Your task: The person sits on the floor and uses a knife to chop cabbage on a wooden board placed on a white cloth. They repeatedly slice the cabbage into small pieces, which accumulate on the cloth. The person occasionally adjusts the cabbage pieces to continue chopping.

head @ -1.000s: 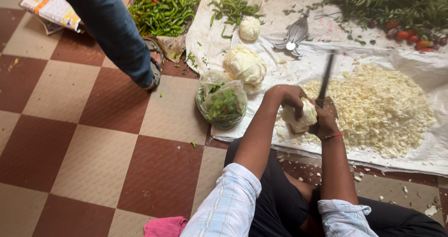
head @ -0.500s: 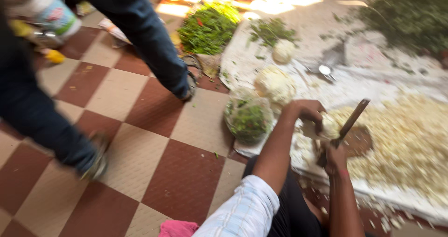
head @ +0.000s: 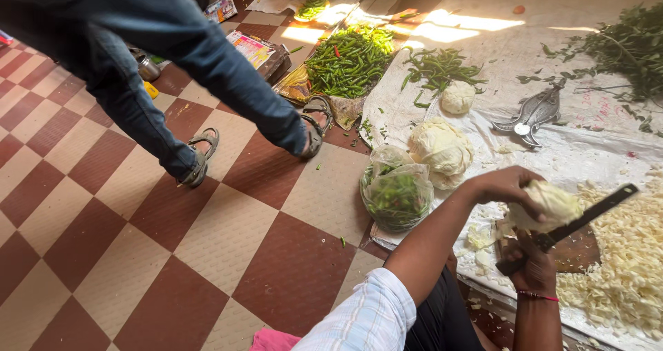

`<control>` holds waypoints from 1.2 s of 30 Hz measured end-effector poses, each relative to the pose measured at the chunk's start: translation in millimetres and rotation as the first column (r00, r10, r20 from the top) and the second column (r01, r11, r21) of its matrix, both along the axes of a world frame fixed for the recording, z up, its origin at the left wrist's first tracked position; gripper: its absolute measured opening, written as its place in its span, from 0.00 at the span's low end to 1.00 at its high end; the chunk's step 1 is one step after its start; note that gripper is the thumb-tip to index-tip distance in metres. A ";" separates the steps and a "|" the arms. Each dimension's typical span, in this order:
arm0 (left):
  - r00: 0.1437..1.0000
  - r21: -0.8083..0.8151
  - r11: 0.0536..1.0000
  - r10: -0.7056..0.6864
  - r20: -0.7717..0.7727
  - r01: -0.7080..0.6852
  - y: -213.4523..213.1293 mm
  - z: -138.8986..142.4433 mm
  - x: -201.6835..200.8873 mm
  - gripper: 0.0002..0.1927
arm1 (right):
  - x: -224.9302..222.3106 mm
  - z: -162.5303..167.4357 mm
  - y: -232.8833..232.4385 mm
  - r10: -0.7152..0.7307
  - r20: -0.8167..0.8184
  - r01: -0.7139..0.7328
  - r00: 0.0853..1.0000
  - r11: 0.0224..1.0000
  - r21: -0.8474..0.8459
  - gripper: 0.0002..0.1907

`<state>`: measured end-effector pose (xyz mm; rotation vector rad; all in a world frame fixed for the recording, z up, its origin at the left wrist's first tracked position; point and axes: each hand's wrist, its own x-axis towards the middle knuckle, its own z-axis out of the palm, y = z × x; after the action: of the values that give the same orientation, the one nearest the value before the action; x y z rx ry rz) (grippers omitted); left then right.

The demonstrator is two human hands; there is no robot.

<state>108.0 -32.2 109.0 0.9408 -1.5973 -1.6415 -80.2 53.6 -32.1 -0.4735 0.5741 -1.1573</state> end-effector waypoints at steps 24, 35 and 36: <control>0.895 0.274 0.864 0.445 -0.024 -0.423 2.2 -8.0 15.3 0.26 | 27.8 -11.9 24.0 0.104 -0.768 -0.064 0.632 0.995 0.083 0.12; 0.625 -0.363 0.924 0.355 0.695 -0.121 7.7 -59.1 -36.1 0.38 | -52.2 41.5 11.3 -0.320 -0.707 0.314 0.630 0.938 -0.145 0.07; 0.626 -0.351 0.932 0.325 0.709 -0.085 10.4 -62.2 -46.6 0.36 | -61.5 50.7 11.7 -0.254 -0.756 0.264 0.603 0.958 -0.111 0.08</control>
<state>61.4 -21.8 46.8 1.7261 -2.0782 -0.8081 -141.7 65.4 18.6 -0.9126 1.4424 -1.1977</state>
